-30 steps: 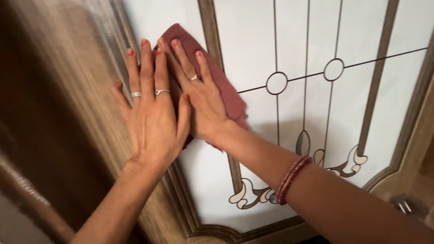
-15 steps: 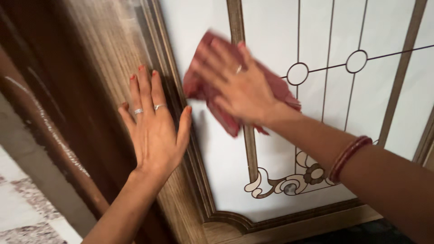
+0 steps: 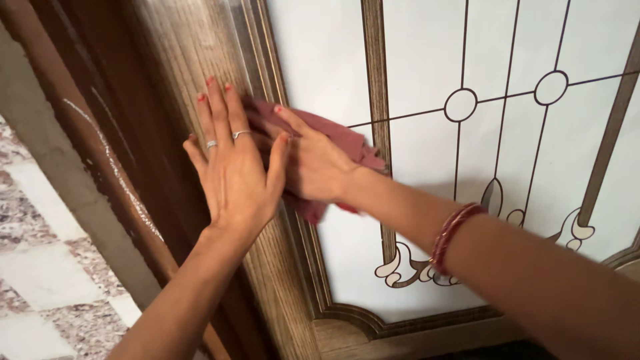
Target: The person wipes a decorative door with a red cloth, moving methodically from the lower sections upward along the vertical panels and ornate patterns. The hands maintain consistent contact with the surface, covering the entire visible area of the door.
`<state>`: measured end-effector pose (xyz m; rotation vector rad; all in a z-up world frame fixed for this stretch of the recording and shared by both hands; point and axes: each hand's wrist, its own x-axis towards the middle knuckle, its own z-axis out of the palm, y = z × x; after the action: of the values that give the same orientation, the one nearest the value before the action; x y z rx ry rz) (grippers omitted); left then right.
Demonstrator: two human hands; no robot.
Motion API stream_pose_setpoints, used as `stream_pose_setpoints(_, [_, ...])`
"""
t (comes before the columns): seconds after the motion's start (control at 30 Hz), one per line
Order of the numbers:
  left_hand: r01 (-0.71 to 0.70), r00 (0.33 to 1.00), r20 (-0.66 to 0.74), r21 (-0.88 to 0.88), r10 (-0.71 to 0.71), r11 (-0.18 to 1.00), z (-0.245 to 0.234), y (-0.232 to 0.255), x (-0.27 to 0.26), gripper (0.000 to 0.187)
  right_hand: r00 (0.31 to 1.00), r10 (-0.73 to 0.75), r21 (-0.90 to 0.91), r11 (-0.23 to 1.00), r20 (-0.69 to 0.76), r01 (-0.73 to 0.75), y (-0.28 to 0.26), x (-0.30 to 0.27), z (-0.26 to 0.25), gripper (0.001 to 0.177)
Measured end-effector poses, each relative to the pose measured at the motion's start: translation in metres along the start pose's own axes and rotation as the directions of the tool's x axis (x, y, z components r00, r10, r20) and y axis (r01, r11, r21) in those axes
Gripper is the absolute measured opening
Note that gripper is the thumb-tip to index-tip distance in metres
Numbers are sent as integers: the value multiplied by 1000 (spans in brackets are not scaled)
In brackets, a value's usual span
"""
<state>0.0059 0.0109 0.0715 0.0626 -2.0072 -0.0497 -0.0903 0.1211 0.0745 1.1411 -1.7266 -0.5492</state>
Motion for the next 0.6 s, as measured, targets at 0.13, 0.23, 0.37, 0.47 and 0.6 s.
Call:
stream_pose_setpoints(0.13, [17,1000,21,30,-17,999,-6,-14,-3,91,997,-20,40,999,-71,23,30,-16,0,71])
stream_pose_setpoints(0.23, [-2,1000,10,23,2,1000,-13,-23,0,89,908,244,215,960,-340,-178,51,-8,-1,93])
stream_pose_setpoints(0.37, [-34,999,-1,-11,34,999,-23,-32,10,88,838,424,318,892,-343,-321,47,18,-4,91])
stream_pose_setpoints(0.47, [-56,998,-9,38,57,998,-24,-36,24,91,850,443,298,884,-285,-361,32,50,-7,90])
stream_pose_setpoints(0.6, [-81,994,-62,129,89,988,-17,-37,39,93,929,254,-49,960,-270,-276,8,63,-1,77])
